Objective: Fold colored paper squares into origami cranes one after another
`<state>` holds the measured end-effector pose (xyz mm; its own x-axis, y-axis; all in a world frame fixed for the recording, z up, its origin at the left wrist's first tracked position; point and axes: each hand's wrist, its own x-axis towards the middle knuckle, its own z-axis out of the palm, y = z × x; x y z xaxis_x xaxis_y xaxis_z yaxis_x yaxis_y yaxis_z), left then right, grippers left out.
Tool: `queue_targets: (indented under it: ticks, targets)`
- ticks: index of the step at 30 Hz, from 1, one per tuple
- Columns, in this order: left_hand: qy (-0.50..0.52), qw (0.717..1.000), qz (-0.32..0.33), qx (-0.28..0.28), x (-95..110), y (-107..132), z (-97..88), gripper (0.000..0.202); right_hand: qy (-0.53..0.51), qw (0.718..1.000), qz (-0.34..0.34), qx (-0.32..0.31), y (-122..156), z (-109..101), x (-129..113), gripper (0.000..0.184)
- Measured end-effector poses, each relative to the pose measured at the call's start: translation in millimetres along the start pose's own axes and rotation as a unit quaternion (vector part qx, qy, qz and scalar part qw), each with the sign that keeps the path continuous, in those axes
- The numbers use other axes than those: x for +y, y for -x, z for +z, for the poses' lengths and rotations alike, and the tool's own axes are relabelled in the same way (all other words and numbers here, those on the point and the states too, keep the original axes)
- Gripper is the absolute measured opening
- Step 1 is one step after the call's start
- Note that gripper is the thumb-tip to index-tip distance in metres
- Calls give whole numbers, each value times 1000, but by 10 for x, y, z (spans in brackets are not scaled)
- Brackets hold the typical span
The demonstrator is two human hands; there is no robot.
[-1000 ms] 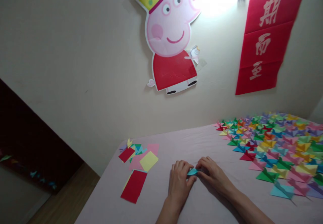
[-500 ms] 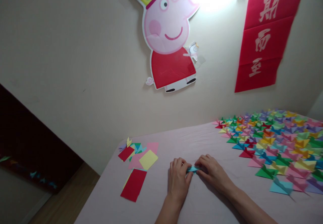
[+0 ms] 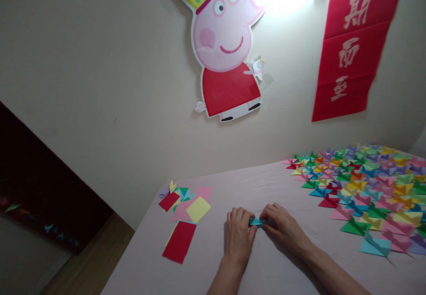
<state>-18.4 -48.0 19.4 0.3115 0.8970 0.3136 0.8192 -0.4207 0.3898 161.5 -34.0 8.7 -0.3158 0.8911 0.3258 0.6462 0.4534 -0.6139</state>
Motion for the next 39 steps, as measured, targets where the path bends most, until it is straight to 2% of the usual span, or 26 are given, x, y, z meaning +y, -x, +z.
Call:
queue_targets:
  ticks: [15, 24, 30, 33, 39]
  targets:
    - [46, 997, 30, 46, -55, -35, 14, 8, -56, 998, -3, -4, -25, -19, 38, 11]
    - [43, 997, 43, 37, -77, -43, 59, 9, -60, 998, -8, 3, -29, 4, 107, 19]
    - [43, 997, 40, 52, -96, -47, 94, 10, -56, 998, -19, 14, -13, 8, 100, 10]
    - [34, 997, 43, 45, -98, -42, 115, 10, -49, 998, -28, 22, -8, 27, 71, 3]
    - [39, 998, 37, 15, -126, -28, 156, 11, 16, 999, -47, -10, -10, 54, -3, 12]
